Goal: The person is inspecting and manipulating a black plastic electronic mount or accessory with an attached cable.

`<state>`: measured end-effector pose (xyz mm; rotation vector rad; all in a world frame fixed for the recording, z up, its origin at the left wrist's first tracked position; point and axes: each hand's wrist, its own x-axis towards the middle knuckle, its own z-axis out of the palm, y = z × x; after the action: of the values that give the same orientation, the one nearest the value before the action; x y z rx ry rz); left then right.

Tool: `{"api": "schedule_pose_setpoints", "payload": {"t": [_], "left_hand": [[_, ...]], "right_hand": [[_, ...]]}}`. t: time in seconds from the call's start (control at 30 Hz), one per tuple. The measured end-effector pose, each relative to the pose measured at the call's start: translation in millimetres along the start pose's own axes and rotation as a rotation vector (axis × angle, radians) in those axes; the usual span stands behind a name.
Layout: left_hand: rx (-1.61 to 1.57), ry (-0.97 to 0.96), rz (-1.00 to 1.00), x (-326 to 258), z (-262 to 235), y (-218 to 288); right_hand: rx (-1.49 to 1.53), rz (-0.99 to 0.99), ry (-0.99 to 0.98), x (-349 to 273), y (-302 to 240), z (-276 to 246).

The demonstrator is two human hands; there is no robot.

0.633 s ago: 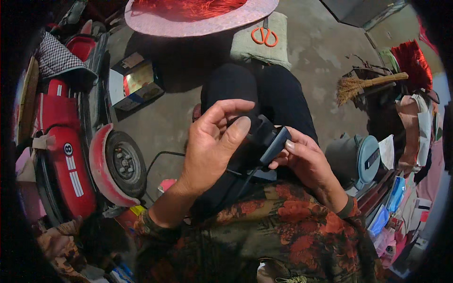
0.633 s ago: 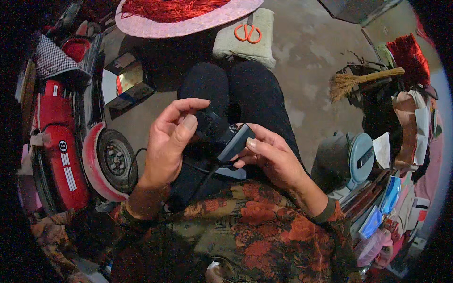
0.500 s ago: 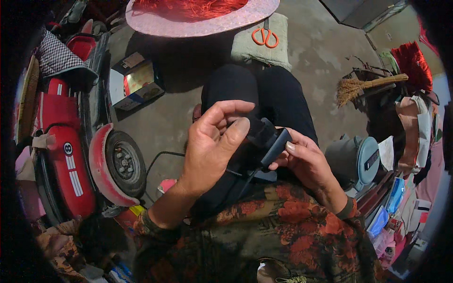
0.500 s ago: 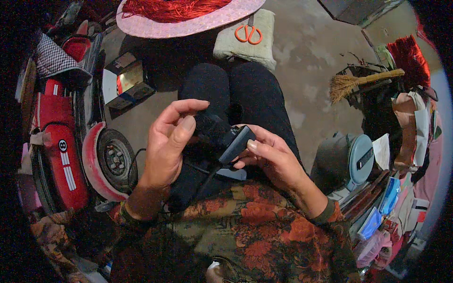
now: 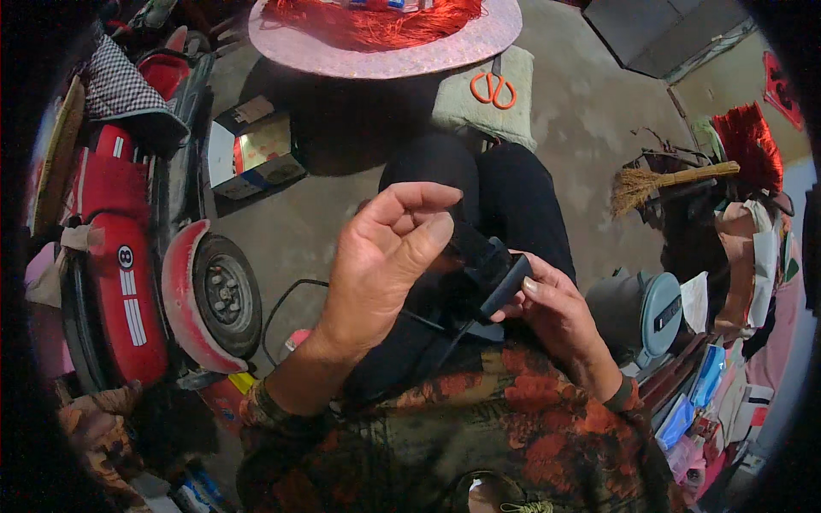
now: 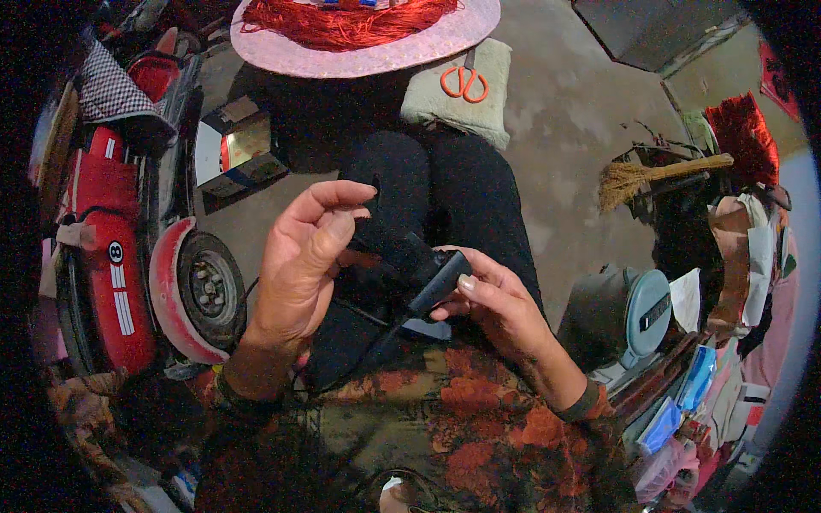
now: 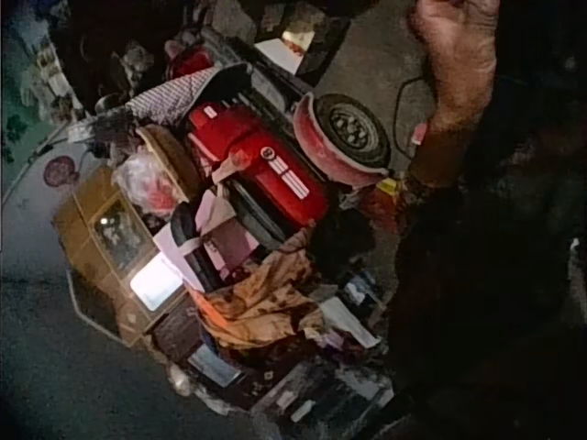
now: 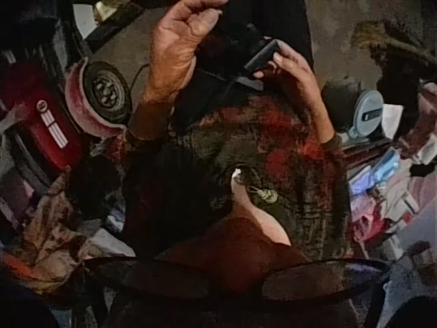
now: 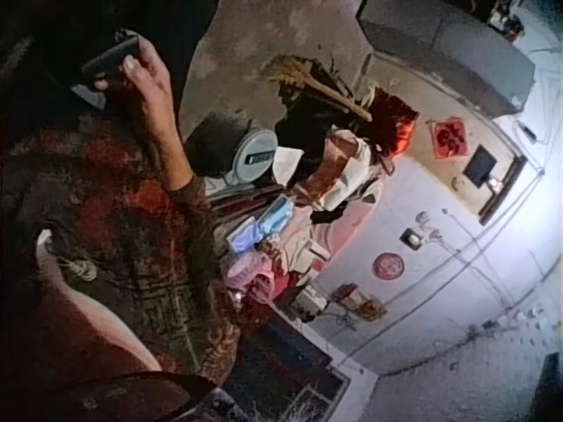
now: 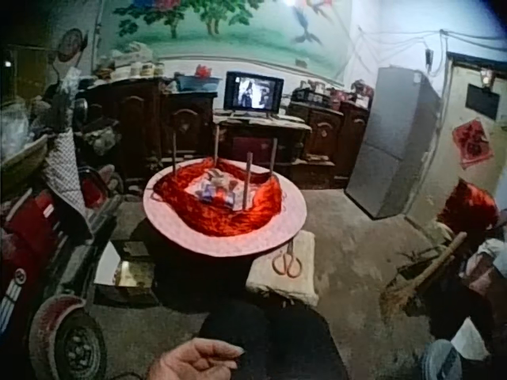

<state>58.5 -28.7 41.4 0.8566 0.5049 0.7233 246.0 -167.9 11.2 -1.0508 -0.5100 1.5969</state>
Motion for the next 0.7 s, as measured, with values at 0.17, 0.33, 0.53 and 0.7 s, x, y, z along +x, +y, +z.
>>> {"api": "schedule_pose_setpoints", "payload": {"t": [0.17,0.33,0.53,0.7], "left_hand": [[0.06,-0.007,0.071,3,-4,-2],[0.153,0.041,0.036,12,-8,-4],[0.2,0.011,0.034,14,-9,6],[0.273,-0.086,0.039,9,-19,15]], "right_hand": [[-0.017,0.0,-0.002,-1,-1,1],[0.032,0.024,-0.002,-1,0,-2],[0.055,0.024,-0.003,-1,3,-4],[0.045,0.024,0.049,-1,0,3]]}}
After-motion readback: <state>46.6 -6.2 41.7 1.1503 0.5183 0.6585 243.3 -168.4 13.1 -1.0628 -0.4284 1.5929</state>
